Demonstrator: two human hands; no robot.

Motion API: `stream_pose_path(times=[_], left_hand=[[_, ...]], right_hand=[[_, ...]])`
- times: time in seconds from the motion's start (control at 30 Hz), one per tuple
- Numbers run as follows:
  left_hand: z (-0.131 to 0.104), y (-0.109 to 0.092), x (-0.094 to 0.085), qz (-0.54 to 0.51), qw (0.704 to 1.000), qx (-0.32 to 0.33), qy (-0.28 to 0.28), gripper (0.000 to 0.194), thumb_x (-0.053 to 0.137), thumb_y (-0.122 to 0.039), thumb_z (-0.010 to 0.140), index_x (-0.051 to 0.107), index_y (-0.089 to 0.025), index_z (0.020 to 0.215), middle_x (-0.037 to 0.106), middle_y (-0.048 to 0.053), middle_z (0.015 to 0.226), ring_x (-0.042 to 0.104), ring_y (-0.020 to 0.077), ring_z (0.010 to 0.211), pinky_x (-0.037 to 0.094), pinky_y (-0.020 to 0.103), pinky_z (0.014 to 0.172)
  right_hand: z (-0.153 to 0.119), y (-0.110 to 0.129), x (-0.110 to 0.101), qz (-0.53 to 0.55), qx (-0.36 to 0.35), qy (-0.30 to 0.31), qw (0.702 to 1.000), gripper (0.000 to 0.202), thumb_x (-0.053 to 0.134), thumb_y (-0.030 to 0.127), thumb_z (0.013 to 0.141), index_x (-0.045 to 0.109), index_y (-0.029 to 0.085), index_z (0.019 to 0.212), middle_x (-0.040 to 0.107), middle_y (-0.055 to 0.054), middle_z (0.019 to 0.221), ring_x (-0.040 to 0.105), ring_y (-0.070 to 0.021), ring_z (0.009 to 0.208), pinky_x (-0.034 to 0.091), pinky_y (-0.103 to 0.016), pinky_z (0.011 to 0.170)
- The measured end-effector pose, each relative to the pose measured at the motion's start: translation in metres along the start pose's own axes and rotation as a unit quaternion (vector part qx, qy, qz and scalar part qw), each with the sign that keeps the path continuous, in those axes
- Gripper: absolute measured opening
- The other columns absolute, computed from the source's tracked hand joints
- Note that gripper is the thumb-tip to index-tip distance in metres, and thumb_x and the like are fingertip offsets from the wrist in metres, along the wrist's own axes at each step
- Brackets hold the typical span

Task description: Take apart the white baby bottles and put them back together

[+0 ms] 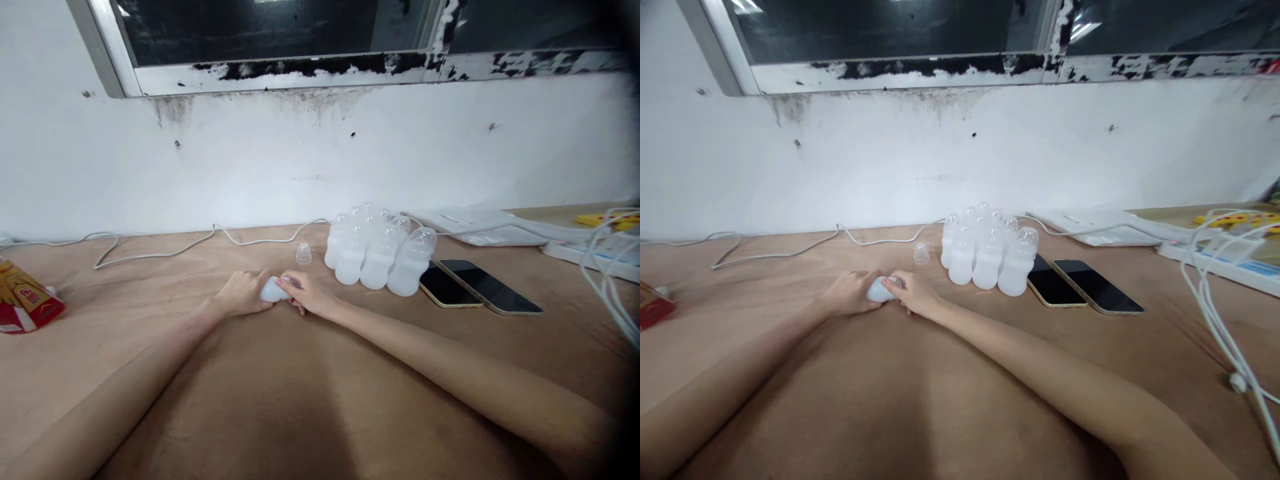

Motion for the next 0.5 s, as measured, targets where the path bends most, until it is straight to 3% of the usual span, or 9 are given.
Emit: stream_pose_path(times=[0.07,0.13,0.2,0.23,0.3,0.33,0.4,0.43,0.5], left_hand=[[0.002,0.006,0.002,-0.041,0.999,0.0,0.001,0.034,0.05,-0.041,0.067,0.046,-0.018,0.091,0.063,0.005,0.079,0.06,0.0217,0.068,0.041,0.027,0.053],[0.002,0.011,0.003,-0.091,0.996,-0.008,-0.01,0.037,0.05,-0.044,0.067,0.046,-0.017,0.092,0.063,0.005,0.079,0.06,0.02,0.068,0.041,0.026,0.054],[0.001,0.012,0.003,-0.115,0.993,-0.023,-0.026,0.039,0.049,-0.046,0.068,0.046,-0.017,0.093,0.063,0.005,0.081,0.06,0.0197,0.069,0.042,0.025,0.056],[0.0,0.01,0.003,-0.11,0.993,-0.03,-0.031,0.039,0.049,-0.046,0.068,0.046,-0.017,0.094,0.063,0.005,0.082,0.06,0.0203,0.07,0.042,0.026,0.057],[-0.001,0.005,0.002,-0.077,0.996,-0.038,-0.03,0.04,0.049,-0.043,0.067,0.045,-0.017,0.097,0.063,0.006,0.083,0.06,0.0223,0.072,0.042,0.028,0.057],[-0.001,0.002,0.002,-0.059,0.997,-0.035,-0.025,0.04,0.05,-0.042,0.067,0.045,-0.017,0.098,0.063,0.006,0.083,0.06,0.0232,0.073,0.042,0.028,0.056],[0.0,-0.003,0.001,-0.039,0.999,-0.026,-0.015,0.04,0.05,-0.041,0.066,0.045,-0.018,0.098,0.063,0.006,0.083,0.06,0.0245,0.073,0.042,0.029,0.056],[0.0,-0.004,0.001,-0.04,0.999,-0.025,-0.012,0.04,0.05,-0.041,0.066,0.045,-0.018,0.099,0.063,0.006,0.083,0.06,0.0246,0.074,0.042,0.029,0.056],[0.001,-0.004,0.0,-0.056,0.998,-0.031,-0.013,0.041,0.05,-0.043,0.067,0.046,-0.018,0.099,0.063,0.006,0.081,0.06,0.0243,0.073,0.042,0.029,0.057]], right_hand=[[-0.001,0.011,-0.007,-0.09,-0.109,-0.021,0.99,0.03,0.038,0.04,0.082,0.049,0.018,0.099,0.053,-0.004,0.079,0.052,-0.0108,0.063,0.044,-0.024,0.059],[-0.004,0.021,-0.012,-0.151,-0.225,-0.019,0.962,0.026,0.043,0.031,0.082,0.05,0.019,0.104,0.049,-0.007,0.098,0.05,-0.0139,0.086,0.042,-0.029,0.076],[-0.004,0.026,-0.017,-0.154,-0.276,-0.023,0.948,0.026,0.044,0.029,0.081,0.049,0.02,0.105,0.046,-0.008,0.108,0.045,-0.0154,0.098,0.039,-0.03,0.082],[-0.003,0.025,-0.021,-0.138,-0.26,-0.047,0.955,0.027,0.043,0.032,0.081,0.049,0.02,0.104,0.047,-0.008,0.107,0.046,-0.0155,0.099,0.04,-0.03,0.081],[0.002,0.017,-0.026,-0.092,-0.138,-0.081,0.983,0.032,0.037,0.042,0.083,0.049,0.017,0.099,0.055,-0.008,0.092,0.053,-0.015,0.085,0.044,-0.029,0.071],[0.004,0.011,-0.026,-0.069,-0.051,-0.063,0.994,0.039,0.03,0.047,0.083,0.05,0.015,0.092,0.058,-0.007,0.078,0.056,-0.0142,0.071,0.046,-0.027,0.061],[0.005,0.003,-0.02,-0.02,0.086,0.029,0.996,0.05,0.02,0.053,0.083,0.05,0.014,0.079,0.054,-0.003,0.054,0.052,-0.011,0.045,0.041,-0.022,0.042],[0.004,0.004,-0.017,0.006,0.114,0.076,0.991,0.05,0.02,0.054,0.083,0.05,0.013,0.077,0.051,-0.001,0.048,0.048,-0.0097,0.038,0.037,-0.021,0.036],[0.003,0.009,-0.017,0.059,0.103,0.112,0.987,0.043,0.026,0.051,0.083,0.049,0.014,0.085,0.051,0.001,0.047,0.048,-0.0084,0.036,0.034,-0.018,0.032]])
Point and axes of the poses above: each hand's wrist, its own z-axis towards the middle knuckle, its own x-axis out of the palm, y = z × x, the point moved 4 cm from there along z, towards the middle knuckle
